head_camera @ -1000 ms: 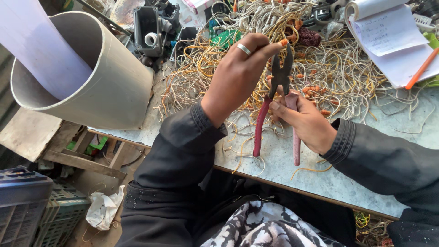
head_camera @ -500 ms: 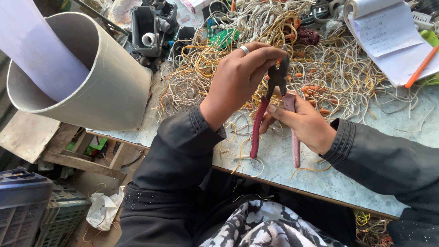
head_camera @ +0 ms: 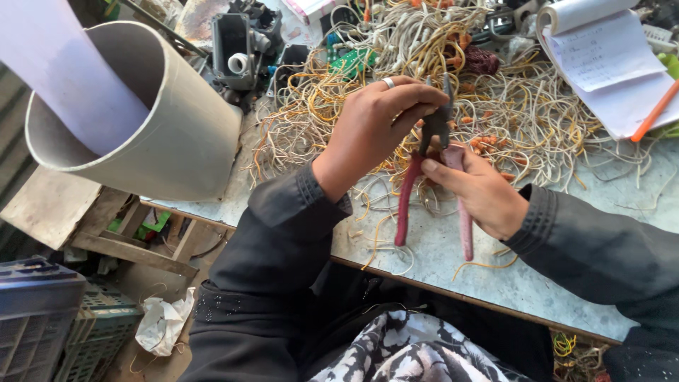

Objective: The person uses pliers to strip insulation from a large pile of tangled wires on a workbench. They repeatedly select individual wires, cut the ends, and pull off the insulation. The person also writes on a notepad with an orange pen during the process.

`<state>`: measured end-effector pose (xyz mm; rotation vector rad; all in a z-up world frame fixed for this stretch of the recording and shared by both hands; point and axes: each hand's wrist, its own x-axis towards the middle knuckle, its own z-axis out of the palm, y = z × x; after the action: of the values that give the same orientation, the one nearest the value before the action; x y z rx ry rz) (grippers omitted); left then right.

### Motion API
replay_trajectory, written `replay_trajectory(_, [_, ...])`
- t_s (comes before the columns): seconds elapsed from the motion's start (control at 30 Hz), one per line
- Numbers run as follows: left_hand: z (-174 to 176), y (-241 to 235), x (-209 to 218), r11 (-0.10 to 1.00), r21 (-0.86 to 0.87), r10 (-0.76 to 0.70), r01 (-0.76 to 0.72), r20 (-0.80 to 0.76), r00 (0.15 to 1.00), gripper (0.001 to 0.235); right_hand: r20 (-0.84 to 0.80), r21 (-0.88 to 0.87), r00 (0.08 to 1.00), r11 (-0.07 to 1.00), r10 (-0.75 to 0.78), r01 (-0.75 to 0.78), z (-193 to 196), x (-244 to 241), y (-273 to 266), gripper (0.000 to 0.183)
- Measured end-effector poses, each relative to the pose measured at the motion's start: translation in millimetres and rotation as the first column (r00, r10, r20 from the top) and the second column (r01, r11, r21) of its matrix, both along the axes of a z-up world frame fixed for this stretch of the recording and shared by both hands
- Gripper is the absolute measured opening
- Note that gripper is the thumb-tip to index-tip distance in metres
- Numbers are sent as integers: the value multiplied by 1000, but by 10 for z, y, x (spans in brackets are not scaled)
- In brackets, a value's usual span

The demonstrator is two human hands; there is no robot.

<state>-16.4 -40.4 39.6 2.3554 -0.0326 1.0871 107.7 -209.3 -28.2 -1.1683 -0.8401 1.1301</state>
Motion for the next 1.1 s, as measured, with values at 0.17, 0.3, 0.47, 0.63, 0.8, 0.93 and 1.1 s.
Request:
replay_trajectory(0.17, [9,-18,-40,1000,-15,-5,6,66,998,14,-208,-20,976,997,62,-68,199,-9,-44,32])
replay_trajectory(0.3, [1,-25,-26,998,-56,-32,37,85,996,14,-330,-18,939,994,99,-112,251,-12,-40,33])
replay_trajectory(0.47, [-28,-31,-11,998,-57,-25,30,85,996,14,-383,10,913,989,140,-147,206,26,-61,41])
replay_trajectory(0.63, [-64,-48,9,997,-53,-48,53,81,996,15,-326,-41,941,994,85,-103,123,25,-52,30])
replay_trajectory(0.8, [-90,-29,15,997,-35,-66,69,69,995,16,-252,-82,967,995,40,-63,116,47,-44,25])
replay_trajectory(0.93, [-113,24,42,995,-46,-79,83,84,993,15,-277,-65,959,994,64,-85,141,62,7,28])
replay_trajectory(1.1, [-149,66,57,996,-63,-59,62,46,997,15,-282,-147,959,987,22,-66,154,78,38,39])
